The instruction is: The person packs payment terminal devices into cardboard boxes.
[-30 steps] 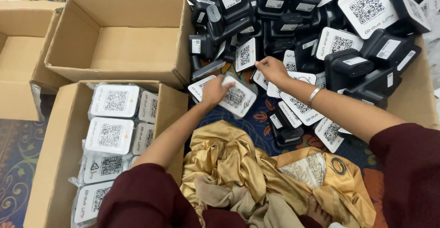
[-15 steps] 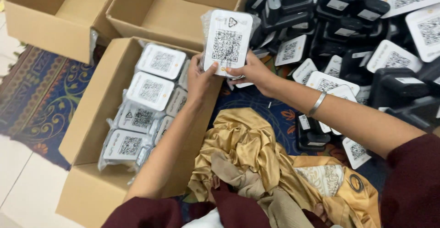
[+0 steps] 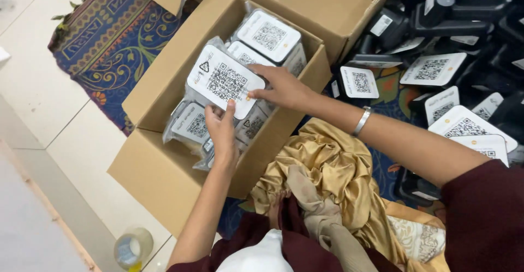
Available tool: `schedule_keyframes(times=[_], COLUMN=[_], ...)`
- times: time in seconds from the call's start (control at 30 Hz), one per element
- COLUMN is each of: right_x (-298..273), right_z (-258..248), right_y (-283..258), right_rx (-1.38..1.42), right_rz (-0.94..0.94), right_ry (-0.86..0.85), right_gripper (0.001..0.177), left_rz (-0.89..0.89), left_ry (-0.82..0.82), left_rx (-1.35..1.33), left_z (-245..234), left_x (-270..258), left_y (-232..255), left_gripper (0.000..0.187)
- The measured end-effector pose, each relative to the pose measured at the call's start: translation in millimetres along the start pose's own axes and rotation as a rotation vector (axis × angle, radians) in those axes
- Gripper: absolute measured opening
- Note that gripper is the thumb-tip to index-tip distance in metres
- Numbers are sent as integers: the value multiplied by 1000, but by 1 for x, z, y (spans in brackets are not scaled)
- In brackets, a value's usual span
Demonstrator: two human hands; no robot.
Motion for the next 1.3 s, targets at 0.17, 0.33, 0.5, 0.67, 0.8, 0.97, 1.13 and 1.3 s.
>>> schedule_keyframes(times=[0.17,0.33,0.5,0.67,0.8,0.97,1.13,1.3], right_x=[13,10,11,13,9,-25,-147,-352], right_z=[34,45,46,44,-1,-121,-269,-340], right_y=[-13,-6,-13,-3,-23,-29,25,44], right_rx=[-358,-429,-445,-443,-469,-610,-913,-822], right_rz=[46,48,92,22,52,59,217,605], right_ry=[-25,-58,-115,-99,-38,355,712,1361], right_gripper=[70,64,55,54,52,36,29,16], left_rz=[-87,-262,-275,-73,511,804,1005,1104], left_ry=[116,116,86,242,271,-108,-656,-1015], left_rx=[87,286,502,860,921,747,574,454], left_z=[-35,-49,-47,-28,8,143,328,473], left_x=[7,16,20,7,-2,-12,-83,-166], left_y=[-18,-33,-34,-5,31,65,90,48], left_gripper=[46,45,46,64,87,70,50,37])
Point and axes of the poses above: each hand's wrist, its own x-axis towards the middle knuckle, its own z-axis out of the palm, y = z × x, the point moved 1 cm from there along x, towards the middle knuckle, and after that the axes turned 2 degrees about x, right-handed, at the moved point
